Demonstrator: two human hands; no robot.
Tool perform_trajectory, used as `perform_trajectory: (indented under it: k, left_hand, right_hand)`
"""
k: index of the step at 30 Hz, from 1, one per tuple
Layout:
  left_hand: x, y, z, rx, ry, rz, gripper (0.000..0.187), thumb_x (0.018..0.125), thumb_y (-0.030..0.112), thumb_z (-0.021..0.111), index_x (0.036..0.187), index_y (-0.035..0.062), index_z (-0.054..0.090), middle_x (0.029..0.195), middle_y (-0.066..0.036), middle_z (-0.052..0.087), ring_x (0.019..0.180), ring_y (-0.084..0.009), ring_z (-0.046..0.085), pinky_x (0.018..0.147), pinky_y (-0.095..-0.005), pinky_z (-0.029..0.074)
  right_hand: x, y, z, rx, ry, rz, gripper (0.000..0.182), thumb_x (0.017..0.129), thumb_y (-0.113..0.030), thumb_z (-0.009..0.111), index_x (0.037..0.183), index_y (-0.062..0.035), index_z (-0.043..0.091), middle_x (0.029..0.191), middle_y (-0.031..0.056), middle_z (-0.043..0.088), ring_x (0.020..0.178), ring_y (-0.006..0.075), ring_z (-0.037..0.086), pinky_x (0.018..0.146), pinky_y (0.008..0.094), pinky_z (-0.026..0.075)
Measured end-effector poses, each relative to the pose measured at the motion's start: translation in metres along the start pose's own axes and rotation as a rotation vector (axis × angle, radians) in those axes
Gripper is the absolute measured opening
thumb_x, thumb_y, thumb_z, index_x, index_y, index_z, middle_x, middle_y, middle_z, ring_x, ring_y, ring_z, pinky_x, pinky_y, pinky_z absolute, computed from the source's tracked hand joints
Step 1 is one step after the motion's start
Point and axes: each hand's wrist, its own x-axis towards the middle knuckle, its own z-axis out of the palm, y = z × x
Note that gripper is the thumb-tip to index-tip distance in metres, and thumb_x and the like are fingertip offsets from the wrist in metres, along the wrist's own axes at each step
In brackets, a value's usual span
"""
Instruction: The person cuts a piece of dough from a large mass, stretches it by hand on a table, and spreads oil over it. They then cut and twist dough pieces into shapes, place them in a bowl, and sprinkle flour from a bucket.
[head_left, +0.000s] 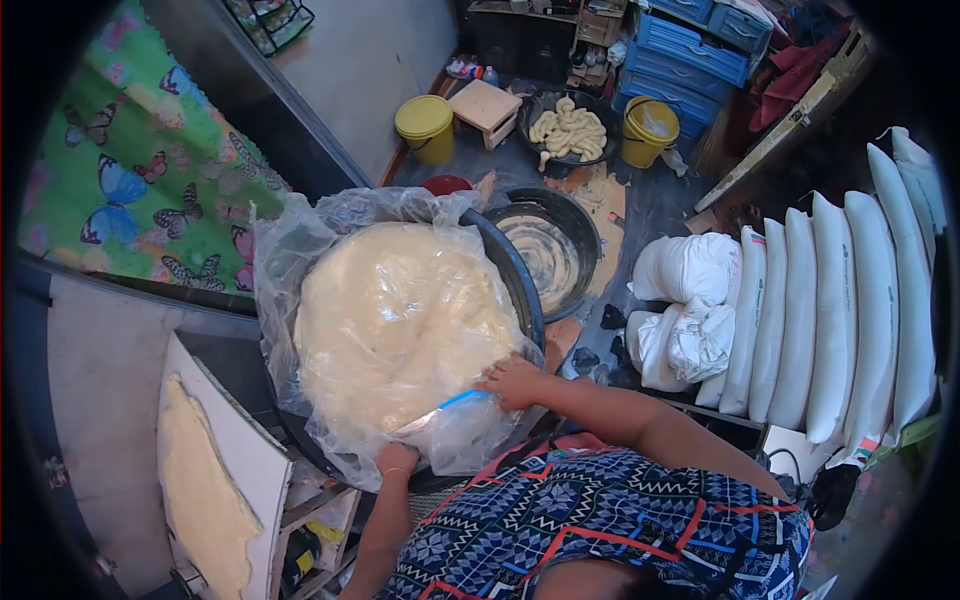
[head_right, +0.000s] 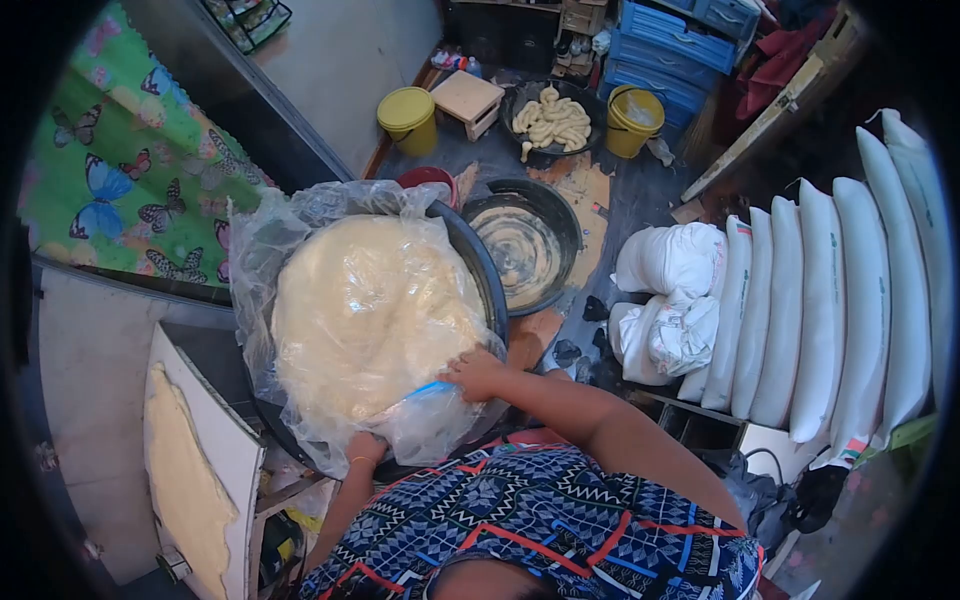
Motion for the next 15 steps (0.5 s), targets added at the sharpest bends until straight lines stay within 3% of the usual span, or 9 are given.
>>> perform_trajectory:
  k: [2,4,6,8,9,11,12,13,15]
  left_hand:
    - [0.002,-0.002,-0.006,-0.008,-0.01,0.003,0.053,0.072,0.046,0.058,0.102,0.0027,0.065,0.112,-0.019,0.06,0.105,-0.0324,0.057,0.089,-0.0407,0.044]
    - [0.017,-0.016,-0.002,-0.093,-0.188,0.117,0.056,0.073,0.048,0.059,0.098,-0.0013,0.065,0.106,-0.024,0.061,0.101,-0.0346,0.058,0.088,-0.0403,0.045]
    - [0.039,-0.041,-0.015,-0.029,-0.341,0.395,0.052,0.074,0.045,0.058,0.091,-0.0029,0.066,0.099,-0.026,0.061,0.095,-0.0363,0.059,0.085,-0.0408,0.045]
    - [0.035,-0.036,-0.057,-0.035,-0.217,0.283,0.045,0.077,0.041,0.057,0.083,-0.0018,0.067,0.092,-0.024,0.063,0.092,-0.0371,0.06,0.082,-0.0426,0.046]
    - [0.013,-0.013,-0.095,-0.115,-0.135,0.135,0.042,0.078,0.039,0.056,0.08,-0.001,0.068,0.088,-0.023,0.063,0.086,-0.0378,0.061,0.078,-0.0434,0.046]
    - [-0.035,0.048,-0.166,-0.305,0.099,0.14,0.04,0.078,0.037,0.058,0.078,-0.0028,0.067,0.078,-0.025,0.062,0.08,-0.0373,0.061,0.075,-0.0436,0.047]
    - [-0.05,0.085,-0.193,-0.346,0.145,0.105,0.036,0.079,0.033,0.06,0.085,-0.0018,0.067,0.08,-0.023,0.063,0.08,-0.0367,0.062,0.075,-0.0417,0.048]
    - [-0.058,0.124,-0.207,-0.455,0.279,0.191,0.035,0.079,0.031,0.061,0.092,-0.0012,0.066,0.086,-0.022,0.064,0.085,-0.0358,0.062,0.077,-0.0401,0.048]
    - [-0.061,0.204,-0.227,-0.581,0.463,0.405,0.038,0.08,0.029,0.063,0.105,-0.0003,0.062,0.101,-0.02,0.062,0.095,-0.0341,0.06,0.084,-0.0373,0.046]
  right_hand:
    - [0.003,0.009,-0.001,0.115,-0.064,-0.042,0.068,0.081,-0.042,0.057,0.141,-0.0235,0.031,0.142,0.0107,0.036,0.128,0.0301,0.038,0.105,0.05,0.024]
    - [0.006,0.024,0.0,0.229,-0.115,-0.086,0.065,0.083,-0.042,0.057,0.139,-0.0198,0.034,0.141,0.013,0.037,0.127,0.0307,0.039,0.106,0.0461,0.026]
    - [0.0,0.041,0.01,0.705,0.194,-0.311,0.058,0.086,-0.038,0.058,0.135,-0.0138,0.04,0.132,0.0161,0.046,0.119,0.0298,0.047,0.099,0.0396,0.036]
    - [-0.017,0.064,-0.008,0.9,0.116,-0.297,0.056,0.087,-0.036,0.057,0.135,-0.0133,0.041,0.13,0.0161,0.048,0.117,0.0283,0.049,0.096,0.039,0.039]
    - [-0.027,0.079,-0.023,1.088,0.043,-0.284,0.054,0.089,-0.034,0.057,0.135,-0.0128,0.041,0.127,0.016,0.05,0.115,0.0268,0.05,0.092,0.0384,0.042]
    - [-0.044,0.128,-0.049,1.121,-0.028,-0.277,0.052,0.089,-0.032,0.057,0.135,-0.0117,0.041,0.124,0.0145,0.053,0.112,0.024,0.052,0.089,0.0364,0.044]
    - [-0.055,0.149,-0.054,1.181,-0.097,-0.255,0.051,0.09,-0.03,0.057,0.134,-0.0106,0.042,0.12,0.0131,0.055,0.108,0.0212,0.054,0.086,0.0345,0.045]
    - [-0.064,0.174,-0.058,1.076,0.05,-0.289,0.049,0.089,-0.028,0.058,0.132,-0.009,0.044,0.114,0.0112,0.058,0.103,0.0173,0.055,0.085,0.0322,0.046]
    - [-0.091,0.226,-0.069,1.035,0.228,-0.2,0.049,0.088,-0.026,0.059,0.13,-0.0049,0.045,0.117,0.0129,0.058,0.099,0.0225,0.059,0.086,0.0322,0.045]
